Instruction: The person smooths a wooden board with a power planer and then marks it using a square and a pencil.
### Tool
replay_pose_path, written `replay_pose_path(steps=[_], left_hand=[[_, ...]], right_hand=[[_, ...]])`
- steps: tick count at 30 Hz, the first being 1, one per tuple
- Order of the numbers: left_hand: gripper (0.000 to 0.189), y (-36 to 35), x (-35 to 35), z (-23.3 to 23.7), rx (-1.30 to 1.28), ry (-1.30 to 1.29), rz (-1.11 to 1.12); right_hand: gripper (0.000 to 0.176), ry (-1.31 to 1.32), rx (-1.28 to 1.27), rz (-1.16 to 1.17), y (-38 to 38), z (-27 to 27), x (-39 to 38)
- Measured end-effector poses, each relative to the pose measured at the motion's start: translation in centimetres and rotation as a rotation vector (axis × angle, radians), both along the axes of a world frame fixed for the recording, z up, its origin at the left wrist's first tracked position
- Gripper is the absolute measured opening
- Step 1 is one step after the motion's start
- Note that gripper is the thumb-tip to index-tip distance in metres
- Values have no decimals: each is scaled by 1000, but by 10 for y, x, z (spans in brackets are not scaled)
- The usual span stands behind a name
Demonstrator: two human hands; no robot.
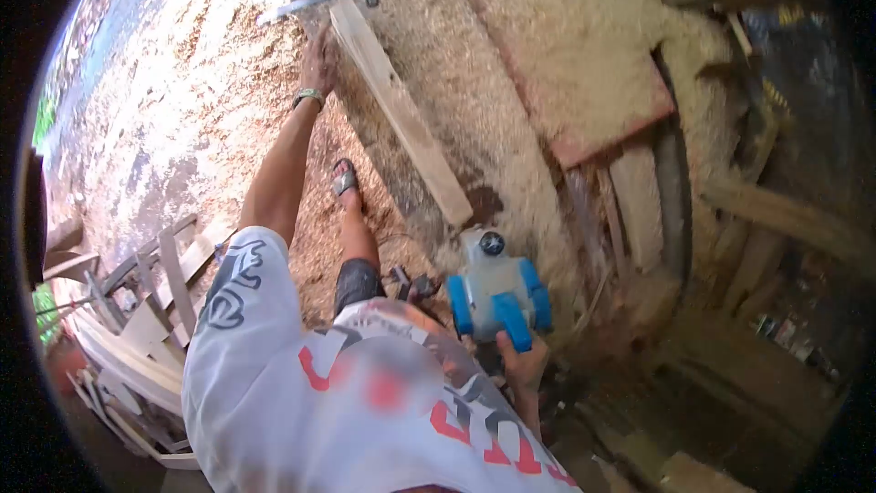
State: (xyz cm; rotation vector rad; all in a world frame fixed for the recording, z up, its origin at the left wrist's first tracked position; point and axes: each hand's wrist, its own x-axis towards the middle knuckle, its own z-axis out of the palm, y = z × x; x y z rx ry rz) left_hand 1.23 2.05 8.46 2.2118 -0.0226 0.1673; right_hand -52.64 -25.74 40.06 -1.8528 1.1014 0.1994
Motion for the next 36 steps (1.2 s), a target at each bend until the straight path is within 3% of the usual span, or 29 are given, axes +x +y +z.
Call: replay_pose_path(steps=[1,4,6,7,10,11,14,15,18,22,25,27,31,36], left_hand=[[52,-10,-18,5,173,-136,16],[60,-48,-131,56,579,-117,-379],[70,-71,-201,48,542,-234,-599],[78,-77,-224,48,441,-241,-586],[80,-92,-221,42,704,-193,-549],[75,-97,-211,37,687,-254,-557],[66,-122,-173,89,859,-143,-774],[63,-129,-156,74,762,-253,-813],[64,-155,-108,53,765,-193,-1047],[67,-177,-85,66,825,-11,-1221],[85,-173,-56,63,783,-69,-1375],[102,-172,-41,70,789,-15,-1454],[101,-178,-27,68,872,48,-1445],[97,-172,-36,61,795,-44,-1384]], right_hand=[[36,-5,5,-33,-2,5,-21],[41,-34,-34,-116,-13,7,-81],[42,-42,-73,-154,-14,13,-111],[41,-56,-119,-173,-13,16,-122],[40,0,-92,-271,-16,24,-150],[42,27,-124,-255,-20,21,-163],[40,-36,-312,-236,-16,4,-174],[39,-27,-271,-259,-11,14,-160],[46,120,-262,-405,5,23,-144],[40,132,-170,-668,48,51,-93],[35,-20,-165,-756,75,59,-64],[33,24,-127,-750,89,66,-49],[43,284,-89,-684,104,65,-24],[46,266,-112,-654,115,8,-38]])
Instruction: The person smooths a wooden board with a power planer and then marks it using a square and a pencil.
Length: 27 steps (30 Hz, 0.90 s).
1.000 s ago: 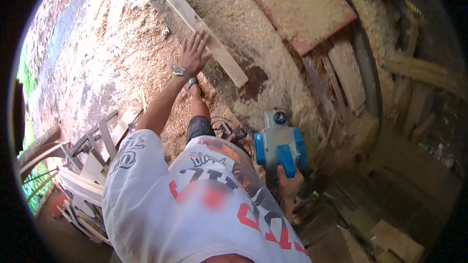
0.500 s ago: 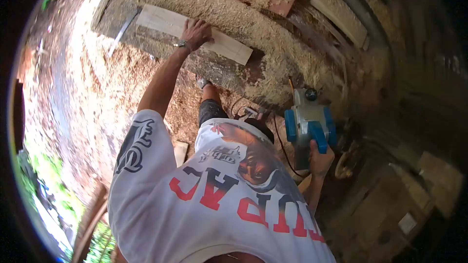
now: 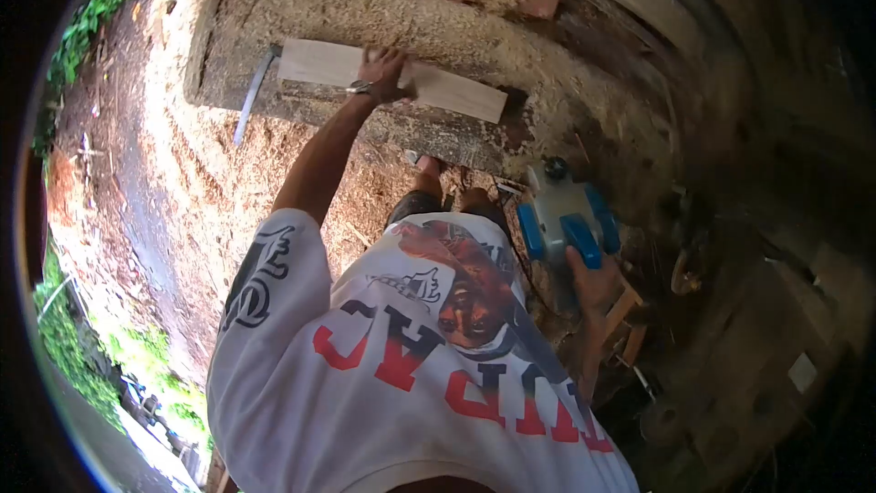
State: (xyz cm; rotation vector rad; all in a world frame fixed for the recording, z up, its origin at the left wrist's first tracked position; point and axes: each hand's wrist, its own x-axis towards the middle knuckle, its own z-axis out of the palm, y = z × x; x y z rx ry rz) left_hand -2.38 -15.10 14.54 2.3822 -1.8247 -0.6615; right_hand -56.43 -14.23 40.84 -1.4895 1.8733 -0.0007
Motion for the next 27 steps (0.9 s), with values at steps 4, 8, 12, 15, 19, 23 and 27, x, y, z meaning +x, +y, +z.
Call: replay_pose_path(steps=[4,8,12,15,19,23,27], left_hand=[[88,19,-17,8,-139,3,53],[73,60,-44,26,-197,-48,112],[64,107,-60,21,-279,-82,131],[59,123,-58,29,-297,6,122],[47,125,-11,31,-365,-85,194],[45,159,129,-23,-682,-389,725],[46,169,177,-30,-601,463,1152]], right_hand=[[48,11,-37,189,-12,38,72],[49,-89,4,296,-15,30,73],[46,-225,-21,378,-20,17,85],[44,-341,28,536,-45,0,113],[39,-452,166,664,-73,-38,134],[30,-494,147,870,-108,-79,148],[26,-456,225,985,-147,-106,153]])
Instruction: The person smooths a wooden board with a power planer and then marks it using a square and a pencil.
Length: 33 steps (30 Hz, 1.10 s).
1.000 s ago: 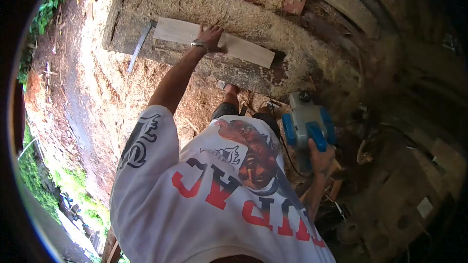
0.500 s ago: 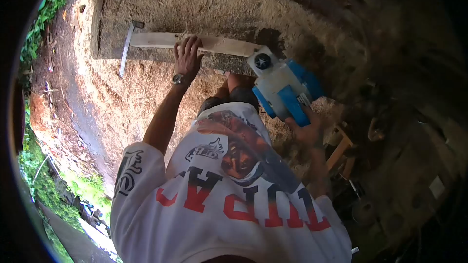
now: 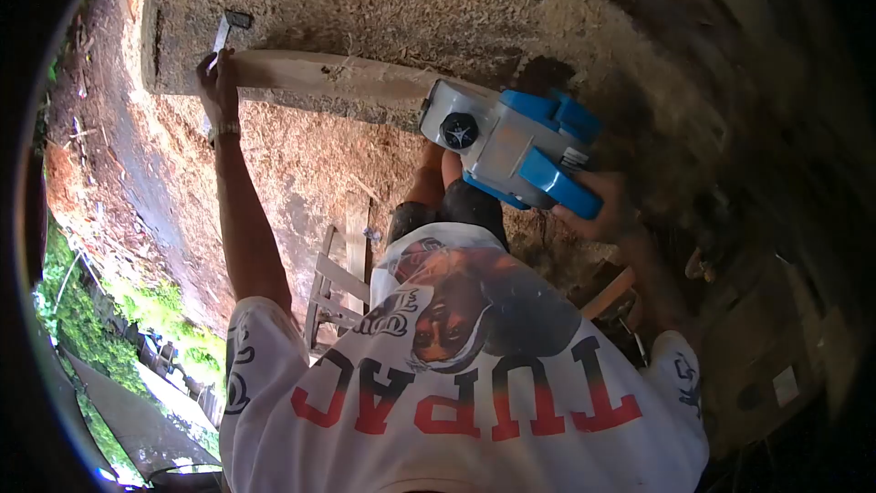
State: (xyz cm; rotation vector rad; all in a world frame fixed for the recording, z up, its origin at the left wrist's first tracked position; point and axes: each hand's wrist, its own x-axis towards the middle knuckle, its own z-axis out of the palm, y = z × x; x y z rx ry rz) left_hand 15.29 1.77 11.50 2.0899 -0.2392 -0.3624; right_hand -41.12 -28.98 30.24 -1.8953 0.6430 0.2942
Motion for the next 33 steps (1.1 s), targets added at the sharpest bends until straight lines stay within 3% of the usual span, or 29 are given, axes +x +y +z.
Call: replay_pose_path(steps=[3,5,11,23,27,29,33], left_hand=[[52,-9,-4,28,292,-96,-178],[54,3,2,14,292,-46,-181],[54,-5,1,29,310,50,-163],[59,-10,-6,34,291,-38,-179],[58,-3,1,35,193,57,-206],[64,3,6,41,120,357,-109],[78,14,16,29,-251,667,-15]], right_hand=[[28,52,61,48,-15,-11,4],[29,60,108,57,-18,-10,11],[30,6,75,134,-10,-15,48],[36,-87,39,162,41,-16,171],[37,-151,13,144,64,-15,221],[39,-168,17,164,70,-16,237],[45,-230,36,171,83,-21,266]])
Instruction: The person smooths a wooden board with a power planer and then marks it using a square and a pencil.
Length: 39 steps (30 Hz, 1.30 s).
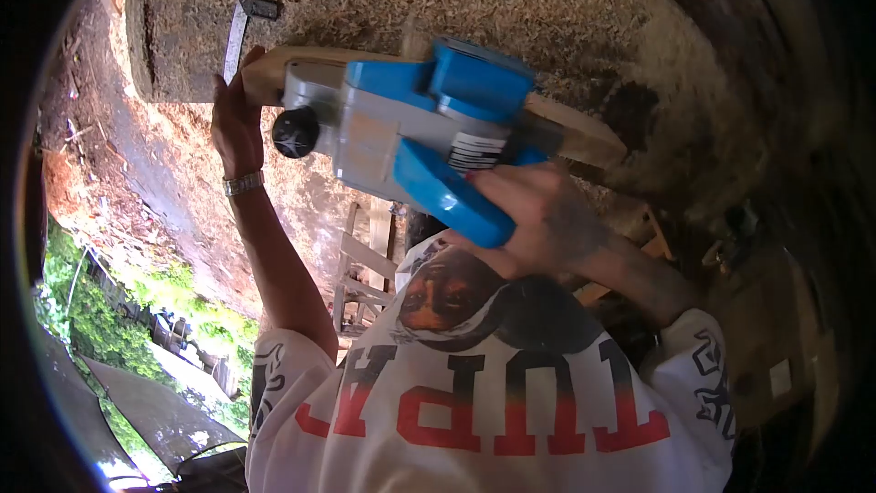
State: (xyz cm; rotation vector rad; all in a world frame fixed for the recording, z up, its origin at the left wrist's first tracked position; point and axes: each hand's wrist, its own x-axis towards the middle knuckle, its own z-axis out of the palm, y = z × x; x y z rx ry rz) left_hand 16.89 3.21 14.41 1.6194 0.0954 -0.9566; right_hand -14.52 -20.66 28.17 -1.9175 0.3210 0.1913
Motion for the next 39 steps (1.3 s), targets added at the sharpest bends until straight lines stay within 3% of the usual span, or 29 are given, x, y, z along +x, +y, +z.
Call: replay_pose_path(steps=[2,3,5,8,9,13,17,18,21,24,27,36,37,39], left_hand=[[82,5,7,-1,-66,137,50],[86,6,11,5,-125,181,-27],[79,45,26,-22,-179,269,50],[61,185,83,-164,-331,419,256],[59,179,76,-159,-278,343,219],[52,78,9,-68,121,-272,-219],[43,59,-16,-76,205,-641,-280],[47,72,-15,-87,211,-682,-399],[51,43,-39,-62,167,-731,-382],[51,54,-42,-83,238,-653,-255],[49,49,-48,-82,166,-645,-178],[42,51,-43,-85,442,-917,-429],[38,50,-50,-86,365,-845,-265],[37,47,-49,-83,362,-845,-291]], right_hand=[[46,-44,35,-14,10,-5,19],[46,-63,57,-21,16,-8,29],[46,-92,108,-31,28,-14,52],[46,-43,185,31,41,-19,85],[47,-80,151,10,46,-18,90],[51,-87,141,-68,36,-12,54],[56,6,-3,-74,-7,4,-51],[46,62,-141,-65,-18,8,-84],[39,327,-131,-94,-53,22,-161],[30,332,-110,-63,-72,20,-197],[31,307,-124,-40,-76,15,-190],[32,179,-8,-42,-57,-1,-125],[32,165,-16,-36,-54,-2,-118],[30,138,-37,-25,-51,-1,-106]])
